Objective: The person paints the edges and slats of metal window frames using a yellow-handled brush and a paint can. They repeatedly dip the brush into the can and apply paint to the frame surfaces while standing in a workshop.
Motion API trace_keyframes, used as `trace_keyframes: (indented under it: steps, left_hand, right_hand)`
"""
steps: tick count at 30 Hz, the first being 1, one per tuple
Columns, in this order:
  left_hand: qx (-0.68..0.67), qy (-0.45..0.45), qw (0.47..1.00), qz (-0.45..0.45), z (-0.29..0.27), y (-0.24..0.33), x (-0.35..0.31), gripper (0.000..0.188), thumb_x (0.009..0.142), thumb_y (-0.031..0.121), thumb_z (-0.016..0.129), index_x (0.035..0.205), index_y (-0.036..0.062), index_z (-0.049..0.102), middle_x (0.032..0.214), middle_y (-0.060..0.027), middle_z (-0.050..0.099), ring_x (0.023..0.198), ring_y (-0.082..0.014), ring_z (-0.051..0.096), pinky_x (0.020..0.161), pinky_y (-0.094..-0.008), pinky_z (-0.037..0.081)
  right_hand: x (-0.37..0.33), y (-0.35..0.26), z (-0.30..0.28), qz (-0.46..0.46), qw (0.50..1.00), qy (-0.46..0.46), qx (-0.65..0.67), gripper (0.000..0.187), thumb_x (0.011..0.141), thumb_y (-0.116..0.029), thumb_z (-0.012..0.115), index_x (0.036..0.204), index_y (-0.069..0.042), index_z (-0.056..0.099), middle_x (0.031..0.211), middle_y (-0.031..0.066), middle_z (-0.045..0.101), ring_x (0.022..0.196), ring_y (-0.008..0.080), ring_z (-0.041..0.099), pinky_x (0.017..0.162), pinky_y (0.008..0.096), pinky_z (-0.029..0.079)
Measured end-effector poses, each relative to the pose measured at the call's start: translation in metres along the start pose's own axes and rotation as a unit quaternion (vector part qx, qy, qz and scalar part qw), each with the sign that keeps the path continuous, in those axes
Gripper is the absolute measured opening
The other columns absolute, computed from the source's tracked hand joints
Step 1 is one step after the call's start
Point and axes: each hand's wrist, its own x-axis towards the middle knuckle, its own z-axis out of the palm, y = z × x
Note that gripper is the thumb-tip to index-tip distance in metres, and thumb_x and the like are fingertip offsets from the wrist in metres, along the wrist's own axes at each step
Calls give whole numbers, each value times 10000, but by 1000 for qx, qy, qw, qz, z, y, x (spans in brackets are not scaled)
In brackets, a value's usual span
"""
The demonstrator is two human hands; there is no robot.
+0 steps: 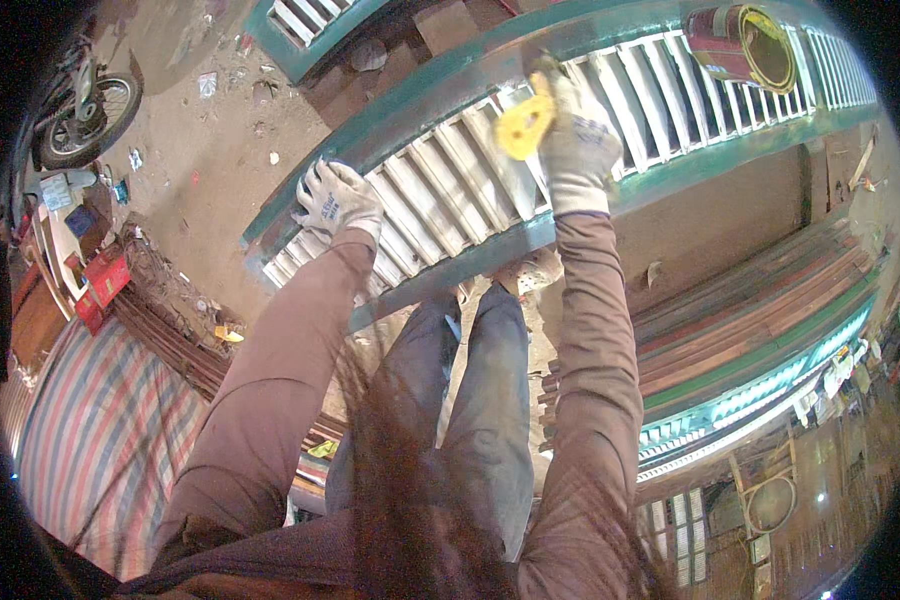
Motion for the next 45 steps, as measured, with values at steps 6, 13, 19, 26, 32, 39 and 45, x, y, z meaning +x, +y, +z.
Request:
trace_keyframes:
  steps: [6, 13, 19, 26, 32, 39, 45]
  left_hand:
    - [-2, -21, 1000, -12, 1, 2, 2, 279, 935, 287, 458, 1129, 175, 625, 1249, -37, 582, 1261, -275, 450, 1038, -683, 248]
    - [15, -35, 999, -20, 2, 4, 3, 353, 957, 318, 423, 1218, 139, 581, 1283, -50, 567, 1260, -276, 454, 1024, -665, 281]
    - [57, 38, 997, 22, 18, -17, 9, 443, 963, 368, 418, 1257, 59, 536, 1330, -166, 505, 1244, -322, 465, 1022, -645, 293]
    - [-332, -46, 874, 353, -69, 125, -3, 612, 934, 397, 564, 1346, -34, 425, 1345, -215, 416, 1293, -361, 395, 1108, -448, 300]
    - [-533, -365, 727, 234, -170, 337, -49, 748, 911, 491, 581, 1353, -85, 402, 1314, -275, 472, 970, -299, 616, 779, -421, 522]
    - [-667, -414, 612, 93, -118, 458, -20, 387, 887, 285, 653, 1076, -53, 642, 905, -149, 692, 705, -214, 662, 587, -361, 524]
    - [-710, -439, 547, 63, -114, 471, -9, 316, 840, 201, 686, 1069, -14, 651, 933, -169, 699, 767, -245, 694, 621, -401, 570]
  right_hand:
    - [-30, 22, 17, 22, 953, 48, 298, 282, 893, -178, 604, 1166, -148, 670, 991, 85, 712, 928, 261, 676, 784, 374, 516]
    - [-162, 82, 7, 305, 682, 171, 643, 425, 946, -232, 636, 1301, -23, 533, 1127, 92, 633, 906, 150, 644, 731, 284, 548]
    - [-228, 107, -9, 412, 467, 107, 775, 377, 947, -163, 609, 1293, -59, 502, 1144, 83, 627, 898, 162, 658, 614, 280, 573]
    - [-228, 122, -17, 413, 409, 139, 802, 307, 921, -131, 644, 1200, -30, 569, 1070, 92, 659, 774, 192, 681, 580, 304, 587]
    - [-236, 137, -35, 441, 521, 87, 726, 288, 824, 18, 702, 1107, 11, 646, 1003, 74, 649, 759, 157, 659, 638, 280, 543]
    - [-234, 147, -32, -17, 921, 15, 388, 325, 789, -73, 712, 1098, -174, 705, 904, 62, 623, 826, 256, 637, 727, 334, 520]
    - [-177, 163, -18, -350, 910, 42, 216, 307, 749, -201, 626, 1047, -193, 694, 1085, 36, 599, 1037, 234, 581, 892, 380, 497]
